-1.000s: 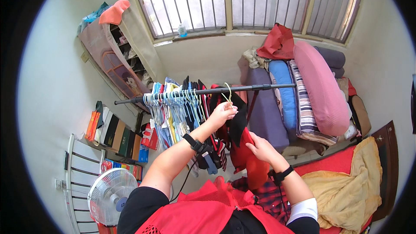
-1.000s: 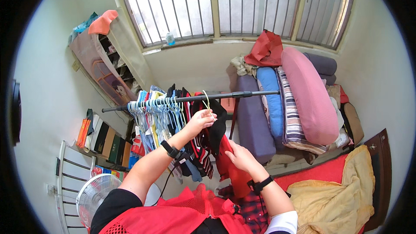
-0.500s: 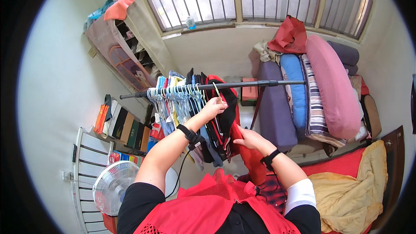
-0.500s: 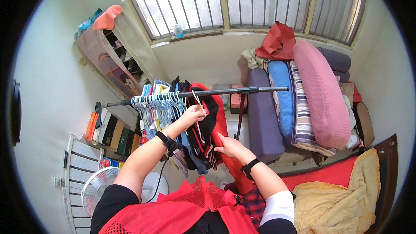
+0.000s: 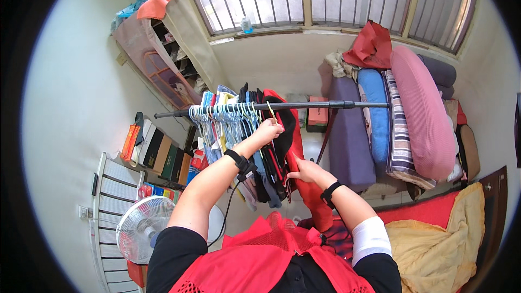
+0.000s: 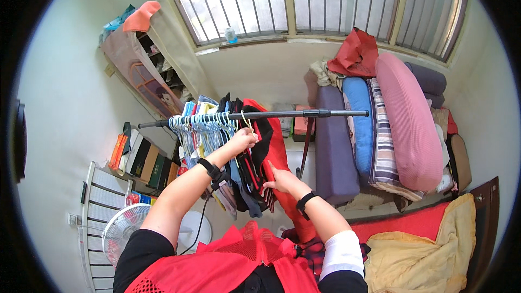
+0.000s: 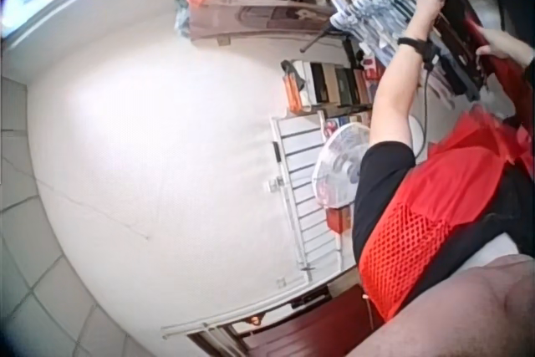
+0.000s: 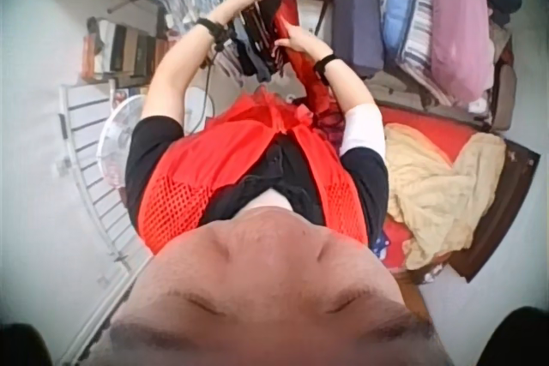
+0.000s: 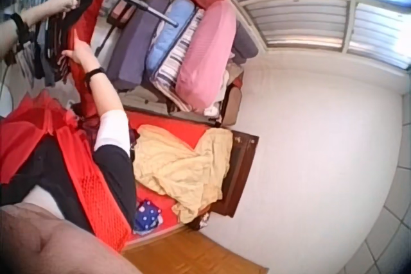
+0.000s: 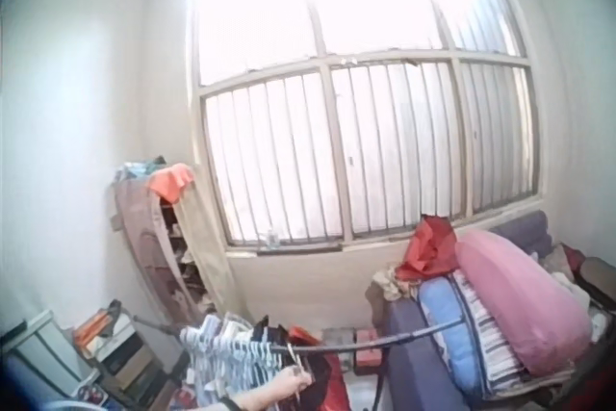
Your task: The person puts shirts and a jacket onto hangers and hangs them on a rack.
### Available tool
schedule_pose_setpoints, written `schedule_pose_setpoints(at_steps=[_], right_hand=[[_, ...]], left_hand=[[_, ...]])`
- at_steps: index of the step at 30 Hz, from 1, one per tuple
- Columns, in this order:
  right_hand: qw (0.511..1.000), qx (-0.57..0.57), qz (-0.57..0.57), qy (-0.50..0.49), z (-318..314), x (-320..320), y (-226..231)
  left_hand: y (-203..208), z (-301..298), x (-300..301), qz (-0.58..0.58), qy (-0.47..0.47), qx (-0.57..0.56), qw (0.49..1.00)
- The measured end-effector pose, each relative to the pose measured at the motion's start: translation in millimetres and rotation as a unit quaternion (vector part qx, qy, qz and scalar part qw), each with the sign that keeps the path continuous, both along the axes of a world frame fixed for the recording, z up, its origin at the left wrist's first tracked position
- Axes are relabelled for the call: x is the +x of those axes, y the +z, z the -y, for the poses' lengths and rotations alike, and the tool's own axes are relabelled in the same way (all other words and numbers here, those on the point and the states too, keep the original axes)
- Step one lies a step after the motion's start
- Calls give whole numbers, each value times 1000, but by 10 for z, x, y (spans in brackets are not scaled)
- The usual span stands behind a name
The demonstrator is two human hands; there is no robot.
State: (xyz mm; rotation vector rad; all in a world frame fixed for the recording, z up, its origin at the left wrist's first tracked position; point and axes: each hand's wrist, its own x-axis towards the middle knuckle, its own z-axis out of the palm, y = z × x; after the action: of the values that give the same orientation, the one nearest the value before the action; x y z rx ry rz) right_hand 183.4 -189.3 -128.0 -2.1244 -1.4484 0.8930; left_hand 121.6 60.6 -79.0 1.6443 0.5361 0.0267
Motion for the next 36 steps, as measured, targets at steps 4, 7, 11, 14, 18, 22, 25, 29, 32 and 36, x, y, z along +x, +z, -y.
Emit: schedule_pose_setpoints(at_steps=[4, 7, 11, 14, 18, 22, 25, 29, 32, 36], right_hand=[[1000, -5, -27, 14, 5, 67, -77], [986, 109, -119, 49, -52, 57, -43], [991, 16, -124, 48, -158, -66, 184], [994, 46, -92, 48, -157, -120, 1], [993, 48, -98, 50, -177, -183, -51], [994, 54, -91, 33, -155, -224, -72], [986, 85, -142, 10, -25, -146, -249], [986, 44, -145, -72, 446, -101, -150], [975, 25, -138, -173, 1041, -120, -126], [925, -7, -149, -348, 2041, -651, 1]], left_hand=[[184, 104, 46, -16, -5, -11, 1000], [192, -59, -82, 4, -19, -22, 1000], [261, 108, -148, 43, 69, 7, 997], [158, 154, -125, 1, 59, 49, 997], [138, 86, -193, -11, 25, 39, 999], [120, 159, -410, -4, 20, 89, 996], [92, 230, -623, 48, 14, 174, 984], [225, 447, -1010, 81, -45, 135, 987], [295, 670, -1197, 72, -95, 96, 988], [74, 947, -1399, 69, -198, 29, 977]])
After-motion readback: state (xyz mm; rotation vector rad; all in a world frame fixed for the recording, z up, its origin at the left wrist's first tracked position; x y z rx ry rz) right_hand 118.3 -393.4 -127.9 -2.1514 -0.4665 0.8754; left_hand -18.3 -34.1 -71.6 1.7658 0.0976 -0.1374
